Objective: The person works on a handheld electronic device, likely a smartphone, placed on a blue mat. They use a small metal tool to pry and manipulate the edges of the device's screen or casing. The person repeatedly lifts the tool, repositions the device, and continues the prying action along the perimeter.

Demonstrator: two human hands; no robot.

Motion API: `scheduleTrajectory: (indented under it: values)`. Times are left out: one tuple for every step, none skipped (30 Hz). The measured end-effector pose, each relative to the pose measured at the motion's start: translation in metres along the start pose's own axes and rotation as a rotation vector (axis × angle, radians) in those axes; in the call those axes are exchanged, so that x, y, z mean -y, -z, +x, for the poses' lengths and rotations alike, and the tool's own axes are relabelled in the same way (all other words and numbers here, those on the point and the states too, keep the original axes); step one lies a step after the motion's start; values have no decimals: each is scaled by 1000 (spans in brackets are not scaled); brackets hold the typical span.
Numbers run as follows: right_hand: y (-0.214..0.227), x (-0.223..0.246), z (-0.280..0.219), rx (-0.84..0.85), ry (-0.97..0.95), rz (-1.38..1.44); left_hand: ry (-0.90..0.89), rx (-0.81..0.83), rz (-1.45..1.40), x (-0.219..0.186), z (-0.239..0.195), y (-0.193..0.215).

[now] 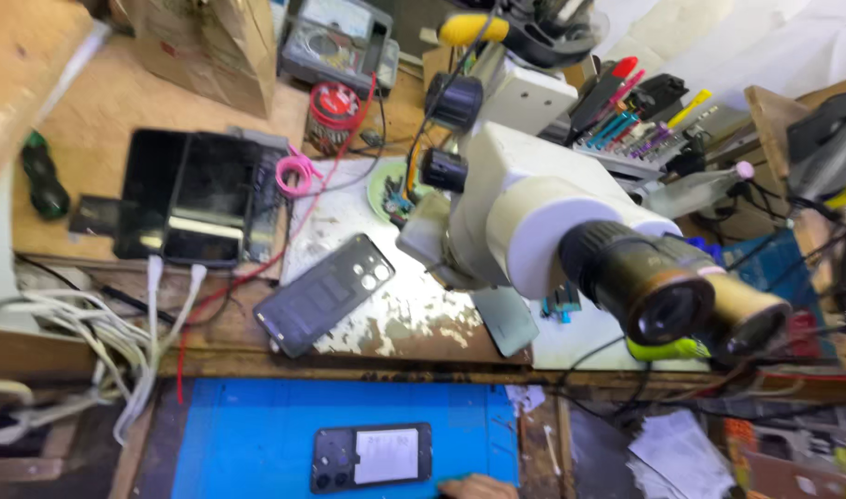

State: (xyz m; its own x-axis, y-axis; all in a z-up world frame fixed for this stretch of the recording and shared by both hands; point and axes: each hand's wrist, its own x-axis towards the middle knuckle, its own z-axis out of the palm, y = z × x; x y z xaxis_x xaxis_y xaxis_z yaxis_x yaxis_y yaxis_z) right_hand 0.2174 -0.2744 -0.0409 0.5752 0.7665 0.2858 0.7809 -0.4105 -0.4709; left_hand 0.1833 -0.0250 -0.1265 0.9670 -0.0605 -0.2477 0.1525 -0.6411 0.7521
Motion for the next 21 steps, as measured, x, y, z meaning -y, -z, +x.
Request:
scheduleTrajectory:
  values:
    - [5,6,-6,-2,-3,-14,5,-1,-15,-2,0,-2]
    - [2,0,4,-18,23,-26,7,-40,-9,7,16,7]
    - [6,-15,20,-27,58,-35,9,-74,-4,13,33,17]
    - [12,-19,25,-30,92,-56,3,-105,-11,13,38,22]
    - [17,-22,31,-26,157,-48,-4,-134,-14,13,42,23]
    - [20,-5,20,-22,174,-19,1,-114,-16,21,19,12]
    - [22,22,5,-18,192,11,10,-97,-17,28,-4,1]
    - [24,36,7,-27,125,17,10,-121,-11,39,-5,1]
    - [26,51,9,-35,59,24,12,-147,0,49,-8,2]
    - [33,60,16,-34,11,24,10,-192,-3,56,-3,5]
    - [39,65,27,-44,62,28,8,-238,-6,63,3,8]
    - [44,75,30,-50,78,44,14,-244,-4,67,-11,7]
    - [48,80,35,-57,93,61,14,-253,-6,66,-22,7]
    - [50,86,40,-74,96,30,-3,-261,8,65,-24,16]
    - [54,90,44,-90,98,-1,-27,-265,22,64,-27,23]
    - [56,97,42,-92,87,-24,-47,-246,36,60,-32,28]
    - [55,96,46,-122,105,-28,-71,-234,48,55,-35,32]
    - [56,97,46,-130,111,-16,-81,-162,40,46,-48,31]
    - [57,97,46,-153,104,-58,-78,-80,31,37,-62,28]
    - [54,98,45,-177,98,-101,-83,8,15,30,-78,27]
    - [54,104,39,-177,67,-94,-74,134,9,20,-98,22]
